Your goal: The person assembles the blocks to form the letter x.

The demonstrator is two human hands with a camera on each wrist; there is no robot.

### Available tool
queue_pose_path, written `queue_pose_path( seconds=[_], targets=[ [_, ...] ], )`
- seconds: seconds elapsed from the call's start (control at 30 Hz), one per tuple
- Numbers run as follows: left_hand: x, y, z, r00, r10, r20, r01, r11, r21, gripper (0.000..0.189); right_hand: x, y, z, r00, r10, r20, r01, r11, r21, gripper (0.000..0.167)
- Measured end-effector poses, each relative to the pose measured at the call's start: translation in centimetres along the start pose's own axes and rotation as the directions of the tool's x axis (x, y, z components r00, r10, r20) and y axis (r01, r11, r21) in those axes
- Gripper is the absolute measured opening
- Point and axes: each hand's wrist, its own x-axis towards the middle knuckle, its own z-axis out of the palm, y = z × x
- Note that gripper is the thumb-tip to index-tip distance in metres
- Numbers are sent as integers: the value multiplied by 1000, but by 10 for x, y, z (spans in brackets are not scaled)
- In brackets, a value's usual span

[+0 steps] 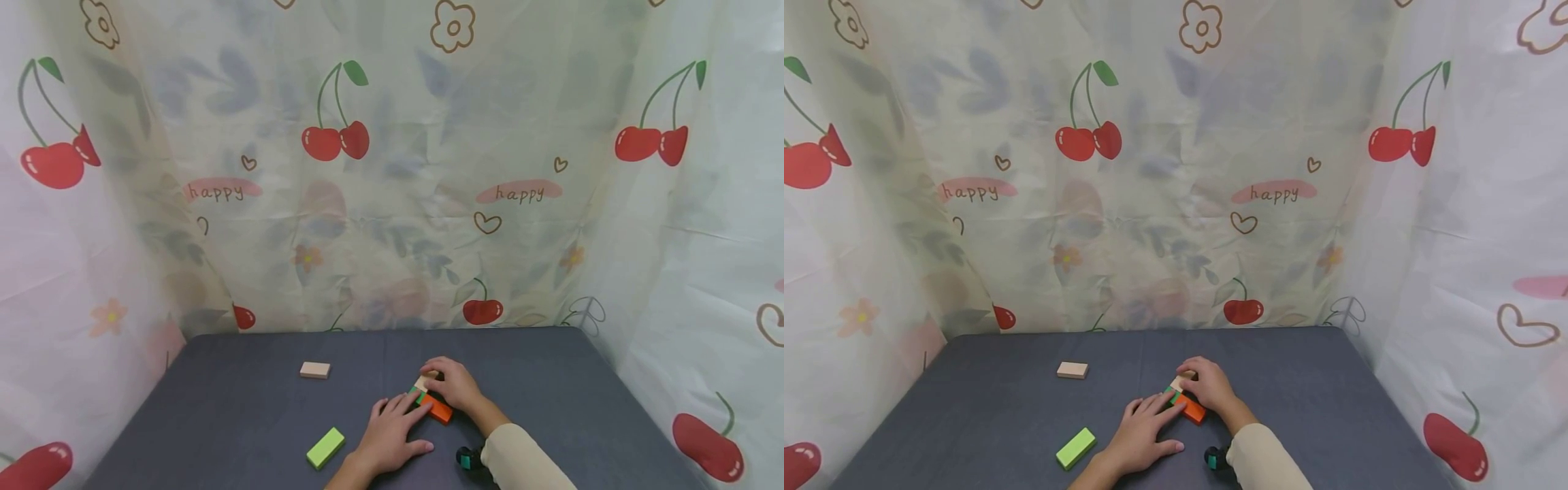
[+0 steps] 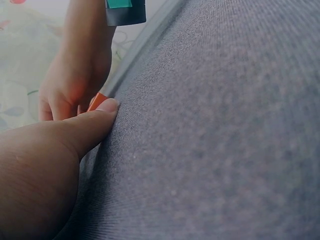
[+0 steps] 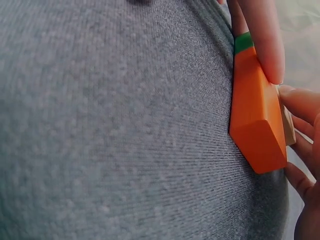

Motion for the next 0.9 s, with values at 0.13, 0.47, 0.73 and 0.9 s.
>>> queue_pose_path(
  seconds=[0.13, 0.47, 0.73, 0.9],
  targets=[
    [0, 2, -2, 1000, -4, 8, 4, 1000, -2, 69, 0, 1, 0, 1000, 1, -7, 0, 1000, 11, 21],
    [1, 4, -5, 1000, -20, 19, 20, 1000, 22, 69, -3, -3, -2, 997, 13, -77, -6, 996, 91, 24],
    [6, 9, -12, 999, -19, 38, 17, 998, 67, 67, -5, 0, -4, 992, 30, -126, -18, 995, 98, 22],
    [11, 9, -17, 996, -23, 89, 15, 995, 96, 65, -8, 2, -6, 990, 38, -134, -25, 994, 103, 20]
  ],
)
